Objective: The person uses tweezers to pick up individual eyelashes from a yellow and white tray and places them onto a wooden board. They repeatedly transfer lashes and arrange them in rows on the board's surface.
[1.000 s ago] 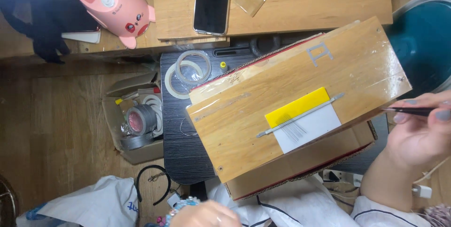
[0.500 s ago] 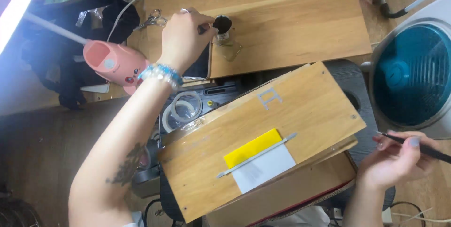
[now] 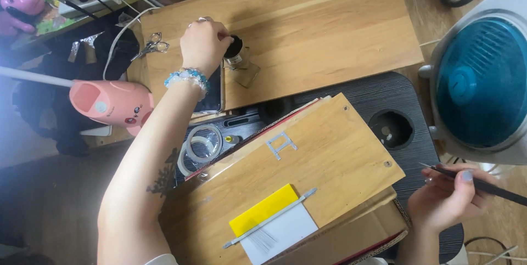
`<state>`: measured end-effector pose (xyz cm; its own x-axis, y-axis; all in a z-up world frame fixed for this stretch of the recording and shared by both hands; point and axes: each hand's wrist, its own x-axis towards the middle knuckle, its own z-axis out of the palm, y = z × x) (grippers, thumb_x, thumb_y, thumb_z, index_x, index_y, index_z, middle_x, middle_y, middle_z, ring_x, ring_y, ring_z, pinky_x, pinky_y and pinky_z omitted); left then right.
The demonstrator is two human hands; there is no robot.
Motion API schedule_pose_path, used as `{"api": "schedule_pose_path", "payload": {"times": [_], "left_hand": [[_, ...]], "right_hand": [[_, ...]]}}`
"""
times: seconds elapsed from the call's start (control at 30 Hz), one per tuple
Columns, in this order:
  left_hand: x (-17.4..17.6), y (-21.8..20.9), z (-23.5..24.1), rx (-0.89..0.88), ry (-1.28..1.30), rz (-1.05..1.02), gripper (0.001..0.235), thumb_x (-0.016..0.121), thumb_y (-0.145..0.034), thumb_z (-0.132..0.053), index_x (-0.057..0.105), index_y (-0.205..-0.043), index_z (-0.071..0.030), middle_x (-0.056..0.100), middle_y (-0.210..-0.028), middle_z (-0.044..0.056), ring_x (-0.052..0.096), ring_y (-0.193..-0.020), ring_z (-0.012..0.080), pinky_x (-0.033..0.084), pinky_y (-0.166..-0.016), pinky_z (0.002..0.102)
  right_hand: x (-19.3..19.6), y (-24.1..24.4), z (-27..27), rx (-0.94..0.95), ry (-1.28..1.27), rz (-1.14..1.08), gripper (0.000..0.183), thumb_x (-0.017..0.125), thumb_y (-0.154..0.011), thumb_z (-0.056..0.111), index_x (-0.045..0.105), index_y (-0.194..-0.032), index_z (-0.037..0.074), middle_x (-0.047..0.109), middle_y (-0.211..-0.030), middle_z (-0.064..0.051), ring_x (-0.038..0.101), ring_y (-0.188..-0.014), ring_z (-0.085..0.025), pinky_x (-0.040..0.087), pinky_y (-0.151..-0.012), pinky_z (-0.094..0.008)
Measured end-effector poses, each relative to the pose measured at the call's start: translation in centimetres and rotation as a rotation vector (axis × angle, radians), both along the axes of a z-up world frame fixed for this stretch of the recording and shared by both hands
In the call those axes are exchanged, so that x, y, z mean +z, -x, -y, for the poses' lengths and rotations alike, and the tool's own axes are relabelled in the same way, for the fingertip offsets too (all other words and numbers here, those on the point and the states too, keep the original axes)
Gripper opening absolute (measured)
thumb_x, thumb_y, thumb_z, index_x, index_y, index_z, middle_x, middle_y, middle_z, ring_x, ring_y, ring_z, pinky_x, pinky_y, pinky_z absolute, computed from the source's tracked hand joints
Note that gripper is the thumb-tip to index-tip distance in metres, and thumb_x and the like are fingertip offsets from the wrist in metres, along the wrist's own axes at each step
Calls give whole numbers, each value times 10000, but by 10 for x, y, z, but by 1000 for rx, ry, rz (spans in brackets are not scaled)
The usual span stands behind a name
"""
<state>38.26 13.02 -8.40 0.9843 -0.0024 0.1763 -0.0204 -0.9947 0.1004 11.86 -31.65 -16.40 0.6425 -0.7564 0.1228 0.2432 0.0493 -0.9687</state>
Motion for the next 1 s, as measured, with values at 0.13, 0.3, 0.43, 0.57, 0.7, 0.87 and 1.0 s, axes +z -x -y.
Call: {"api": "schedule_pose_path", "payload": {"times": [0.13, 0.3, 0.43, 0.57, 0.7, 0.87, 1.0], "left_hand": [[-3, -6, -2, 12, -27, 4, 100, 759, -881, -238, 822, -871, -160, 714, -924, 70, 650, -830, 338, 553, -596, 468], [-3, -12, -8, 48, -67, -5, 131, 813, -869, -308, 845, -875, -181, 720, -879, 85, 665, -783, 353, 548, -570, 476], [-1, -12, -9, 66, -72, 4, 117, 816, -863, -301, 852, -865, -190, 732, -833, 86, 669, -757, 347, 558, -552, 463], [4, -9, -10, 66, -56, 1, 118, 817, -867, -311, 841, -834, -200, 732, -806, 71, 665, -740, 348, 545, -526, 466], [10, -9, -13, 44, -44, 27, 86, 732, -807, -217, 815, -791, -211, 720, -804, 54, 651, -745, 351, 529, -531, 494], [17, -8, -18, 29, -43, 43, 100, 771, -874, -230, 816, -790, -198, 742, -808, 24, 669, -738, 322, 538, -538, 483], [30, -4, -23, 9, 17, 46, 123, 779, -879, -214, 817, -769, -172, 769, -791, -6, 692, -748, 271, 560, -549, 457]], "right_hand": [[-7, 0, 3, -16, -1, -12, 190, 621, -1048, 257, 537, -1092, 92, 583, -924, -59, 619, -654, -206, 507, -637, -272], [-7, 1, 3, -3, 30, -1, 197, 622, -1068, 270, 527, -1122, 106, 570, -933, -52, 608, -657, -203, 485, -621, -259], [-7, 2, 4, 16, 20, -12, 156, 602, -1069, 251, 533, -1116, 118, 586, -947, -41, 621, -675, -192, 508, -648, -256], [-7, 3, 4, 11, 0, -18, 180, 622, -1071, 266, 530, -1123, 120, 597, -949, -42, 609, -656, -190, 520, -669, -285], [-11, 0, 5, 4, 6, -4, 210, 610, -1058, 306, 532, -1106, 117, 540, -905, -41, 567, -644, -178, 490, -605, -254], [-4, 1, 2, 5, -10, -17, 173, 611, -1061, 264, 545, -1082, 105, 577, -905, -55, 613, -659, -196, 520, -648, -278], [-3, 0, 2, 4, -29, -17, 191, 625, -1048, 269, 547, -1062, 96, 582, -891, -60, 622, -644, -196, 512, -621, -268]]}}
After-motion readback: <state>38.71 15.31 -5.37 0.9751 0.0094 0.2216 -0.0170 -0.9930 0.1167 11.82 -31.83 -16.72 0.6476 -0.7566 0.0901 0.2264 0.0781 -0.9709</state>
